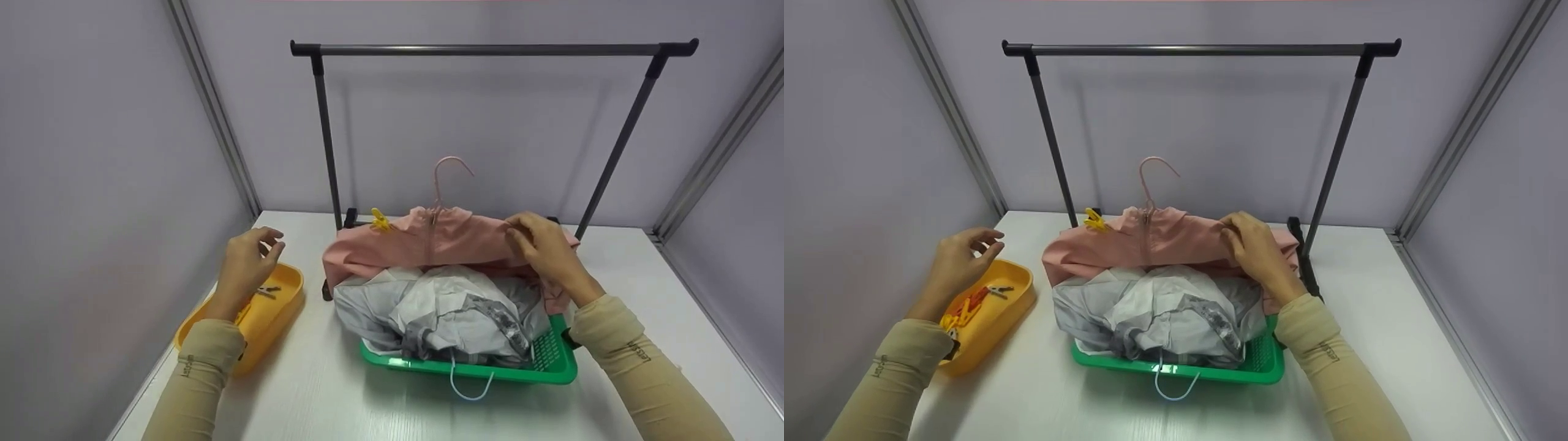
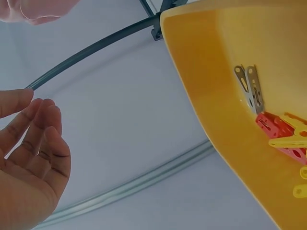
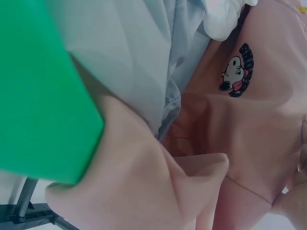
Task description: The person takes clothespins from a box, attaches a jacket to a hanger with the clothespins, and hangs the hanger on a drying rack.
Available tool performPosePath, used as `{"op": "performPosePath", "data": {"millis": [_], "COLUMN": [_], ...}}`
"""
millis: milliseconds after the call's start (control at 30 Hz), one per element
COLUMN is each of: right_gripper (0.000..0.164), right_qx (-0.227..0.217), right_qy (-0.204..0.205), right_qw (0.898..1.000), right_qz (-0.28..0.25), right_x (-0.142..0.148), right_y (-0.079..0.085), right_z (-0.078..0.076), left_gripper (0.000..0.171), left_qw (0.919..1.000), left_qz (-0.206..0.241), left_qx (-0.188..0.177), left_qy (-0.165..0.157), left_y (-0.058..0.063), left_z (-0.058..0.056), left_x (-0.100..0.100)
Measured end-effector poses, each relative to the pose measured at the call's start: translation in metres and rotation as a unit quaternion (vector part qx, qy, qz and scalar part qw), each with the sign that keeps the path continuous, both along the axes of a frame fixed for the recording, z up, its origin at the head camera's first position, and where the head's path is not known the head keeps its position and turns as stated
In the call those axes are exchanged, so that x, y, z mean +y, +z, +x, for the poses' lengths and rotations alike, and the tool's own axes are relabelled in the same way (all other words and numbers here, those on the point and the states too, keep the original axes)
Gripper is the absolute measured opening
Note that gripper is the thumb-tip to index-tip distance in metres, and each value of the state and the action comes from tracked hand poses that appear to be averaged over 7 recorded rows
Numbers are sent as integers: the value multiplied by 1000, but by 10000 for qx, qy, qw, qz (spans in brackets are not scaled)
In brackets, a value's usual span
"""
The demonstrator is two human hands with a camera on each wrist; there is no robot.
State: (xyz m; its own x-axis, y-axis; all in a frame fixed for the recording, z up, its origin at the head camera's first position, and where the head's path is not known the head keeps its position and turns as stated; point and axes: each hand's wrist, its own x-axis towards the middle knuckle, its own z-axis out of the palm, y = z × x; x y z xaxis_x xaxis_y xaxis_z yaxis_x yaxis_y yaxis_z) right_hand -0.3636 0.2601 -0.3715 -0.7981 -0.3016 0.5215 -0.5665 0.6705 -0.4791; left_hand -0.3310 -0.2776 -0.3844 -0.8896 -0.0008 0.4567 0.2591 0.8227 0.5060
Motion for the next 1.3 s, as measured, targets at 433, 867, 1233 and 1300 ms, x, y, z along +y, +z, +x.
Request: {"op": "performPosePath", "data": {"millis": [433,867,1233,1300], "right_gripper": [17,17,16,16], "right_qx": [-52,-64,-2,-43], "right_qy": [-46,-38,-56,-61], "right_qw": [10000,10000,10000,10000], "right_qz": [-36,-61,24,-7], "right_x": [0,0,1,1], "right_y": [-1,-3,-3,-2], "right_z": [0,0,-1,0], "left_gripper": [17,22,31,32], "left_qw": [9992,9922,9733,9695], "left_qz": [-133,-322,-718,-756], "left_qx": [-348,-1204,-2176,-2329], "left_qy": [162,81,129,85], "left_y": [-5,-24,-39,-41], "left_z": [2,0,-2,-2], "left_x": [-24,-49,-70,-73]}}
